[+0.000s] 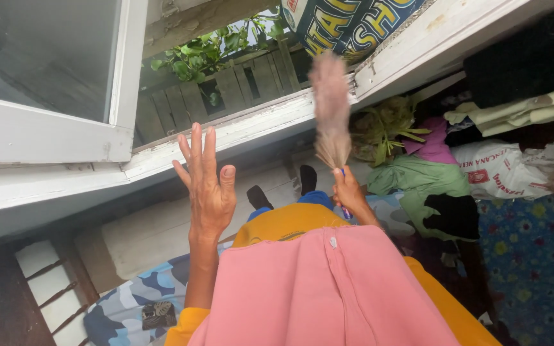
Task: The person uses a small hand broom to sweep dust and debris along the white windowsill. They repeatedly brush the surface from right to left, occasionally switching hands, while standing in a cluttered room.
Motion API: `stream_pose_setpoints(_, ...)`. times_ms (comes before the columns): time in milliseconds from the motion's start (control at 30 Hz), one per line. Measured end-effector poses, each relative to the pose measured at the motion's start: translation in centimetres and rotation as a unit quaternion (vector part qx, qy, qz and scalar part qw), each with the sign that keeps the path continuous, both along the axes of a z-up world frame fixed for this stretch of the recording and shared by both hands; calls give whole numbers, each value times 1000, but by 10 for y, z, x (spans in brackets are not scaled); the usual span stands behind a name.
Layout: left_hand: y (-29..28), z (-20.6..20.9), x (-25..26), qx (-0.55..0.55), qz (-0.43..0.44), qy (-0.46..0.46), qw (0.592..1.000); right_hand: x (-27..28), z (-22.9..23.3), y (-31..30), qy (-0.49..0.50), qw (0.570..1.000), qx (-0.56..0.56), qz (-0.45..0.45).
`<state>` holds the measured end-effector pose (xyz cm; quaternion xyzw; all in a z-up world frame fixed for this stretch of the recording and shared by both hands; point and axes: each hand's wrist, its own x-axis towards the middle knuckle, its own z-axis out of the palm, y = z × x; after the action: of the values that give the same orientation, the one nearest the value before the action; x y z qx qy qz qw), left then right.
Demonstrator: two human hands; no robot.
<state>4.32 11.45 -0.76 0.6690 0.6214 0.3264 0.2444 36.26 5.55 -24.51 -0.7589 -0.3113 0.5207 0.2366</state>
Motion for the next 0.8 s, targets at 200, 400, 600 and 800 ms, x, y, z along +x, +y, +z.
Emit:
stream_pose_setpoints(200, 1, 2, -1, 6, -3, -3, 1000, -12, 34, -5, -121, 979, -5, 164)
stream_pose_setpoints(400, 1, -3, -2, 9, -7, 2, 1000, 5, 73, -1, -90, 983, 52, 154)
stream_pose_setpoints(600, 3, 0, 8, 12, -21, 0, 1000, 52, 156, 43, -340, 796, 500, 2)
stream_pose_setpoints(800, 1, -3, 10, 11, -18, -1, 1000, 80, 168, 59, -374, 826, 418, -49)
